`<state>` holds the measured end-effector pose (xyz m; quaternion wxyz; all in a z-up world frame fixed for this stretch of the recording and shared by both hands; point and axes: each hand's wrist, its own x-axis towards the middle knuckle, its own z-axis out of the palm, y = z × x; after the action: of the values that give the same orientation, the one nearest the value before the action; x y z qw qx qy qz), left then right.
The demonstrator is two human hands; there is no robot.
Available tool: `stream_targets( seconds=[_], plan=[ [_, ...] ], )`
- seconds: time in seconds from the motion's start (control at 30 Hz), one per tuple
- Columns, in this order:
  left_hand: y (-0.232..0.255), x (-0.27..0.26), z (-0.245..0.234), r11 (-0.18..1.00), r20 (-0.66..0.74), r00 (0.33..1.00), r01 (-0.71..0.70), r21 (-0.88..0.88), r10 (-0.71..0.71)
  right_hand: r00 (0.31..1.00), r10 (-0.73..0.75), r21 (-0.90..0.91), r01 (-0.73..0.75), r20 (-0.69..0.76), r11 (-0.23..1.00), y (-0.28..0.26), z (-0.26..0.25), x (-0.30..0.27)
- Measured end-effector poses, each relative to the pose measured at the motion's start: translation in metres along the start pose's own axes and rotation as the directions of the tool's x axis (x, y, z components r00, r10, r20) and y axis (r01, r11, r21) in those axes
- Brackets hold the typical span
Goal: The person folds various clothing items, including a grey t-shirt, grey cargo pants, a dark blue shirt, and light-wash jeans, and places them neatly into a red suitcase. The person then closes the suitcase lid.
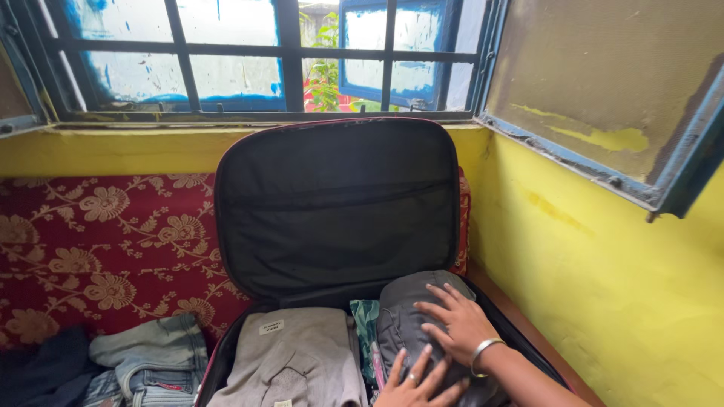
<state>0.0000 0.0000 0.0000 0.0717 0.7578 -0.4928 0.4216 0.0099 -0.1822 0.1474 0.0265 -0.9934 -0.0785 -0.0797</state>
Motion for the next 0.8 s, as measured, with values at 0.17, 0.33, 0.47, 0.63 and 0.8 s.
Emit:
stream_targets(
  seconds=[0.17,0.33,0.47,0.63,0.8],
  plan=[
    [0.014,-0.041,0.074,0.994,-0.035,0.999,-0.003,0.11,0.007,0.967,0.101,-0.087,-0.083,0.235,0.993,-0.016,-0.013,0.011],
    [0.012,-0.041,0.089,0.981,-0.055,0.998,-0.032,0.194,0.043,0.92,0.196,-0.06,-0.186,0.339,0.981,-0.006,0.006,0.037],
    [-0.007,0.0,0.025,0.979,0.133,0.982,-0.108,-0.175,0.132,0.883,0.256,-0.087,-0.242,0.394,0.966,0.001,0.023,0.056],
    [-0.078,0.057,-0.066,0.376,0.591,0.806,0.549,-0.746,-0.004,0.858,0.31,-0.198,-0.248,0.41,0.948,-0.019,0.008,0.057],
    [-0.158,0.006,-0.168,0.355,0.564,0.644,0.761,-0.544,-0.517,0.974,0.181,-0.365,-0.121,0.136,0.923,-0.081,-0.017,0.059]
  ],
)
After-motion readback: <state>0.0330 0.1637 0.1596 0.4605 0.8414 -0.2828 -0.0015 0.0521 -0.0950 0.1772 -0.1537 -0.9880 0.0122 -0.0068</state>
